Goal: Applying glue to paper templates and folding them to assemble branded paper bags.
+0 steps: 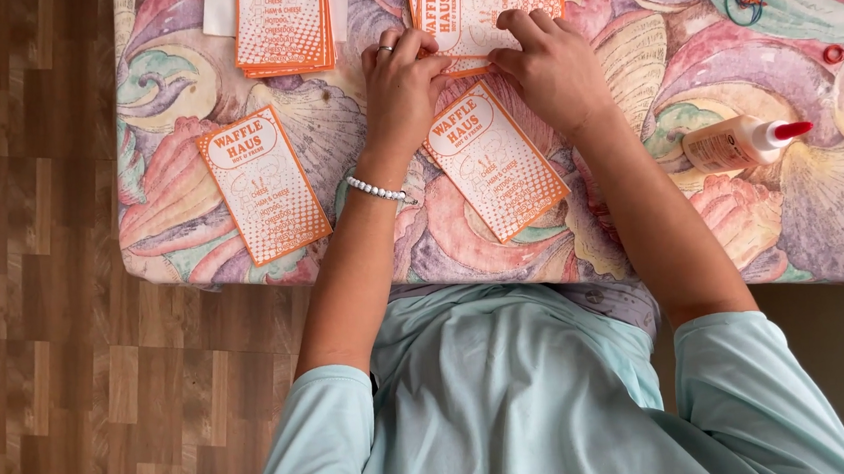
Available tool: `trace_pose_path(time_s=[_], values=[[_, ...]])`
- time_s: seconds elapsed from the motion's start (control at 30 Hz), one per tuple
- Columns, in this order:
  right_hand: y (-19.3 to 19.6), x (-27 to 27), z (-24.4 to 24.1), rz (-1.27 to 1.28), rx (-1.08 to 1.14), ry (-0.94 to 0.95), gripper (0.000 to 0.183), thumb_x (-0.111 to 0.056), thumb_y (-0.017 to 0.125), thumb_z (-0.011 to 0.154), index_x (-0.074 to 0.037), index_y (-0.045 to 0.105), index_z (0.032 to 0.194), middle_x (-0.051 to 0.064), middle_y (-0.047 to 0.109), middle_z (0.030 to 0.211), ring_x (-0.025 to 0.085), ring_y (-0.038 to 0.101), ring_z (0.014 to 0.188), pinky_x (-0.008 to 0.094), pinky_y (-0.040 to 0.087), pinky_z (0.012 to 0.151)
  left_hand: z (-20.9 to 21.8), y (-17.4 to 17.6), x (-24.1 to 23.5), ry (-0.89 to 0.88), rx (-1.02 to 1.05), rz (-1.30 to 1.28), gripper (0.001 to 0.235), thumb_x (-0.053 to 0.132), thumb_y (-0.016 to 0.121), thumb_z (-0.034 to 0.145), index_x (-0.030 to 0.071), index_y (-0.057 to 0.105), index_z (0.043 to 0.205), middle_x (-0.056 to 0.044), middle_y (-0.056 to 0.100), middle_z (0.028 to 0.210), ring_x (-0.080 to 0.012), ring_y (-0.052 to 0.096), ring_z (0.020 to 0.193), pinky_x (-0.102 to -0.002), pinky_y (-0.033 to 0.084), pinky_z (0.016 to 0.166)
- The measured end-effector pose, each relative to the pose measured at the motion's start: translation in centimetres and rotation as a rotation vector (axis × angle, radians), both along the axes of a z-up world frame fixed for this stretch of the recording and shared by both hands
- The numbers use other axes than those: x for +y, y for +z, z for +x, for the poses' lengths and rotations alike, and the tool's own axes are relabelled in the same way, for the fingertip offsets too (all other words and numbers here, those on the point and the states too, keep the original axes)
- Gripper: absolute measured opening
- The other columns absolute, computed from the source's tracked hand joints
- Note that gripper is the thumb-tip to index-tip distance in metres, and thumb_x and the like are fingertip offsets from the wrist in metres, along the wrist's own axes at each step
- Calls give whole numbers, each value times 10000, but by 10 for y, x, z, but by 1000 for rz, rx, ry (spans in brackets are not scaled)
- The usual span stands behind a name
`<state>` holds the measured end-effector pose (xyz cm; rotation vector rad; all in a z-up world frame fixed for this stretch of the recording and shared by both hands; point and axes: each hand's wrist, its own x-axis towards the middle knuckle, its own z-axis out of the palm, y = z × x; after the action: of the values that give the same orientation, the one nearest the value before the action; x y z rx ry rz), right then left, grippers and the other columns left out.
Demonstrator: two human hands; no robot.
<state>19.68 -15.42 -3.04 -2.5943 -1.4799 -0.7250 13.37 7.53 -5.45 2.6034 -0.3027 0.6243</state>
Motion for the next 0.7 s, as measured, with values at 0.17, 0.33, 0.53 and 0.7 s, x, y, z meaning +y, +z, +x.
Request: trace_pose_path(time_s=[0.17,0.33,0.53,0.7], values=[[3,5,-5,39,64,27,138,-195,761,1002,-142,833,1107,93,614,1273,269,624,971,397,569,666,-1,4,-2,-13,-24,29,145,183,841,841,112,804,961,6,641,1036,-260,505,1038,-423,380,893],[0,6,-6,78,93,36,131,-192,746,1040,-117,826,1109,98,625,1274,280,640,960,402,577,685,0,3,-2,-1,-69,22,76,164,799,882,110,798,936,17,642,1006,-251,515,1020,-413,385,865],[2,7,-6,133,99,45,110,-165,743,1043,-128,835,1093,100,637,1313,299,617,981,429,547,757,0,9,-5,24,-96,5,77,181,787,900,134,731,924,35,622,986,-214,540,967,-373,391,855],[16,8,-12,281,169,62,100,-94,747,1072,-30,784,1005,121,658,1276,282,633,989,402,565,740,-9,24,-6,-31,-142,-117,199,186,853,860,126,679,938,13,591,1034,-224,547,1000,-367,382,891]])
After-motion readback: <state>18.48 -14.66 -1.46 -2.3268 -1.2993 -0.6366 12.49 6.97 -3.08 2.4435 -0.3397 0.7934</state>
